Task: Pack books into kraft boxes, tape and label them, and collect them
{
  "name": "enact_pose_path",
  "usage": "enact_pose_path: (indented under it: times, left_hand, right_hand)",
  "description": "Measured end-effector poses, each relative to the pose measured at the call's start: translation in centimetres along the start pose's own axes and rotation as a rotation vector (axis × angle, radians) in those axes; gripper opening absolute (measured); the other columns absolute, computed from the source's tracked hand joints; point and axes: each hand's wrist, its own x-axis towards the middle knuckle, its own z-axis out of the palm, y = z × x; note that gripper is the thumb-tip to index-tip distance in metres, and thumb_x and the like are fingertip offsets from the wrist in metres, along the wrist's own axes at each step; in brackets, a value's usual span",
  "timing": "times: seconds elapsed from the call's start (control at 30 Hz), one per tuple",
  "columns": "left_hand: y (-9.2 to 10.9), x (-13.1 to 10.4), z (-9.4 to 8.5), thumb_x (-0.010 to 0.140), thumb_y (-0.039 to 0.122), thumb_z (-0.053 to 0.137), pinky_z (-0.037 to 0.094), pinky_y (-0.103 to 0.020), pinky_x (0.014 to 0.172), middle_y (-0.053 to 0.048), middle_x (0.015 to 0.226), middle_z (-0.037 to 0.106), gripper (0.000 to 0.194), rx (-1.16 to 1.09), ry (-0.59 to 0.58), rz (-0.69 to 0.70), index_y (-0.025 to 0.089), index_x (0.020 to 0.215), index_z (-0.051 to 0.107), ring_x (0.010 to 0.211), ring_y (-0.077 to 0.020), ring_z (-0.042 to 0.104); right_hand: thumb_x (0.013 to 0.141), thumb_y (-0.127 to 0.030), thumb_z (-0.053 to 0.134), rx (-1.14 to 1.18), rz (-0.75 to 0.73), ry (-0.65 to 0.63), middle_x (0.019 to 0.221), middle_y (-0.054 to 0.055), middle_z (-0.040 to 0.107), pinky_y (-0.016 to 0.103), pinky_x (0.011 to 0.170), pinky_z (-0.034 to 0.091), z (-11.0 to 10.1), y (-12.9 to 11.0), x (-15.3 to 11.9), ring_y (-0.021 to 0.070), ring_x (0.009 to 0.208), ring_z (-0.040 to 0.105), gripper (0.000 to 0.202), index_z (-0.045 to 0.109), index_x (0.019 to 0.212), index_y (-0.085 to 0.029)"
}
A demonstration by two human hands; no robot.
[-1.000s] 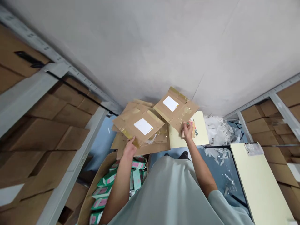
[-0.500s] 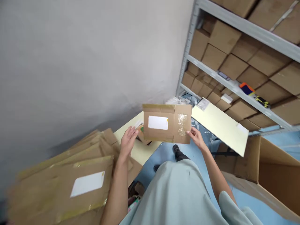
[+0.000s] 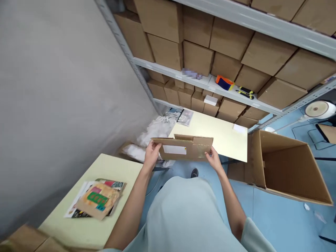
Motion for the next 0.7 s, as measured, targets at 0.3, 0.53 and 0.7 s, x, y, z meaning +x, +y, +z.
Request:
enact_pose_path:
  times: [0.3, 0.53, 0.7]
  left_hand:
    - [-1.7, 9.5, 15.3, 0.096, 0.034, 0.067, 0.052, -0.047, 0.125, -0.011, 0.128, 0.077, 0.023, 0.131, -0.269, 0.049, 0.023, 0.116, 0.069, 0.128, -0.0270, 0.071]
    - [-3.5, 15.7, 20.5, 0.094, 0.033, 0.065, 0.045, -0.050, 0.132, -0.014, 0.149, 0.072, 0.043, 0.146, -0.484, -0.058, 0.021, 0.135, 0.069, 0.145, -0.0303, 0.065]
    - [-3.7, 17.7, 21.6, 0.099, 0.037, 0.054, 0.053, -0.051, 0.124, -0.013, 0.155, 0.069, 0.046, 0.171, -0.661, -0.180, 0.024, 0.140, 0.069, 0.150, -0.0315, 0.061]
  right_hand:
    - [0.088, -0.037, 0.058, -0.125, 0.156, 0.377, 0.125, 0.017, 0.079, 0.050, 0.109, 0.061, -6.1, 6.2, 8.7, 0.0320, 0.119, 0.075, 0.039, 0.065, 0.123, -0.021]
    - [0.091, -0.029, 0.058, -0.102, 0.287, 0.384, 0.150, 0.017, 0.071, 0.053, 0.122, 0.056, -5.6, 7.9, 14.4, 0.0290, 0.141, 0.068, 0.060, 0.059, 0.151, -0.021]
    - [0.104, -0.046, 0.054, -0.047, 0.378, 0.372, 0.156, 0.015, 0.069, 0.047, 0.116, 0.062, -3.8, 6.4, 16.4, 0.0279, 0.146, 0.068, 0.055, 0.061, 0.154, -0.023]
